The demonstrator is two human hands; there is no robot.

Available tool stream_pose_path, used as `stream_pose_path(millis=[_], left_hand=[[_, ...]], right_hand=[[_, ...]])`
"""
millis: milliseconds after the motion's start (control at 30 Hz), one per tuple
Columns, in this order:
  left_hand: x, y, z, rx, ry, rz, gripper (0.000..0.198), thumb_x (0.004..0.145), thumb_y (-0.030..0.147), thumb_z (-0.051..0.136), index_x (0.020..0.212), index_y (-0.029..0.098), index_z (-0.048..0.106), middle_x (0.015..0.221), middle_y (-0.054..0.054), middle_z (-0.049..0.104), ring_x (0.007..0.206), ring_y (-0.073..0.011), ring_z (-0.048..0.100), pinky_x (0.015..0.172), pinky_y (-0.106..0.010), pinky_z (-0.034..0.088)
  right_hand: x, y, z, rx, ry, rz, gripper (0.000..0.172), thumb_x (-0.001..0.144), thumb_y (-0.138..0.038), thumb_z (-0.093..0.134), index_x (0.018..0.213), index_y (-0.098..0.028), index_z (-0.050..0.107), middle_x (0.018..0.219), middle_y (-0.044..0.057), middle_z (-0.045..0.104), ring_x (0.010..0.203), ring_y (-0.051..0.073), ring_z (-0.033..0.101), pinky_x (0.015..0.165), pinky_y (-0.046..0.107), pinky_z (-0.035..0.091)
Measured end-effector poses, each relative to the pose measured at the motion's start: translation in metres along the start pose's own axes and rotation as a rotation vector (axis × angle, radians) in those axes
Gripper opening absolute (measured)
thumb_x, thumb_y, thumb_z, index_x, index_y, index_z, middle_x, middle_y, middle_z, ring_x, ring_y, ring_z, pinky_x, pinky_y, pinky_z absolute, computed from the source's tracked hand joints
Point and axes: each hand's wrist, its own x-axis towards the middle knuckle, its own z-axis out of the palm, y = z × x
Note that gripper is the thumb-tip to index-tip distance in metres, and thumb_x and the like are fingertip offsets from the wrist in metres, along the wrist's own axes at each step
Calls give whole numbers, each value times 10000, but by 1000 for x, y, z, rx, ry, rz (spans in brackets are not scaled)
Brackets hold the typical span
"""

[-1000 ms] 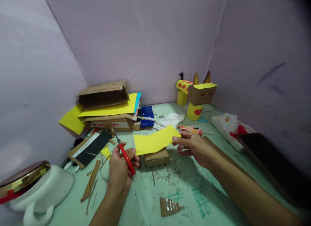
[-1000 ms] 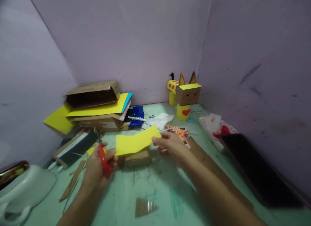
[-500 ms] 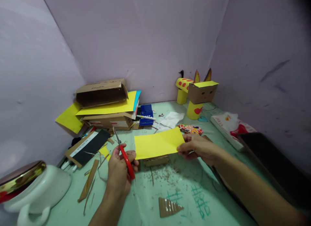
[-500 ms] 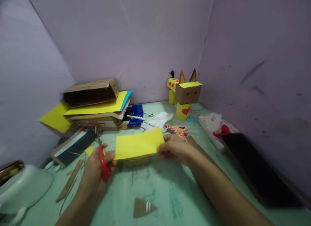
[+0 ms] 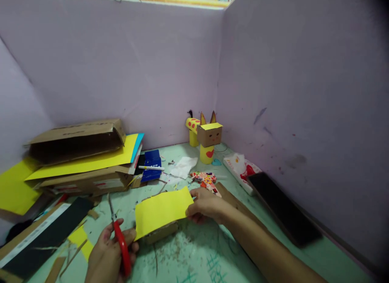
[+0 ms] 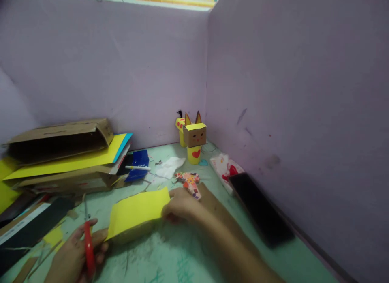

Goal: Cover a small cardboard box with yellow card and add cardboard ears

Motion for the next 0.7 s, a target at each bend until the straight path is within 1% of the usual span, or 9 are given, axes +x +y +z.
stream_pose_path(millis=[167,267,333,433,500,533,600,667,700], left_hand=[[-2,0,3,-61,18,19,529,508,89,711,959,255,489,468,55,499,339,-117,470,298,-160,343],[0,-1,3,-121,-6,9,473,547,88,703,934,259,491,474,64,485,326,-97,435,287,-145,317],[3,1,0,-205,-33,21,380,602,88,676,899,251,504,460,73,458,321,-79,402,285,-128,295],[4,16,-10,-443,-102,49,220,691,40,570,797,225,516,442,83,382,324,-49,352,298,-98,267],[1,31,-18,-611,-118,46,218,714,-13,475,726,202,505,453,73,361,334,-40,348,307,-88,254],[-1,39,-23,-672,-87,43,223,728,-20,444,699,194,498,455,68,354,334,-38,345,307,-87,244],[-4,52,-31,-767,-8,105,248,732,-47,410,665,181,483,464,65,358,344,-32,359,321,-90,253],[-4,58,-38,-812,60,159,257,724,-61,419,658,182,470,467,69,366,349,-34,367,331,-99,264],[-2,58,-40,-825,82,169,259,720,-63,428,663,187,467,466,72,370,348,-37,369,331,-104,262]], right_hand=[[3,6,1,-23,-2,-48,208,546,-59,589,729,-159,582,478,-40,588,379,86,489,385,187,420],[2,5,-1,-30,12,-88,248,563,-82,609,801,-152,601,525,-36,599,409,92,508,414,202,430],[0,4,-4,-31,20,-109,338,573,-116,652,906,-146,602,586,-25,622,467,109,550,449,215,447],[-5,0,-8,-52,37,-127,528,582,-196,722,1079,-127,556,754,34,673,623,153,623,521,236,469],[-9,-1,-9,-81,63,-140,579,622,-241,719,1151,-117,516,905,87,674,760,183,644,589,251,481],[-12,-1,-7,-114,99,-160,577,649,-263,704,1170,-119,502,974,106,660,821,194,642,631,262,486],[-20,-2,-1,-232,214,-226,590,685,-327,679,1204,-133,476,1079,128,625,907,218,627,724,304,486],[-31,-4,12,-406,327,-287,682,682,-442,666,1253,-145,441,1155,147,587,958,255,607,798,365,472],[-36,-6,19,-494,353,-297,747,677,-505,649,1285,-142,412,1186,161,567,987,276,593,821,389,463]])
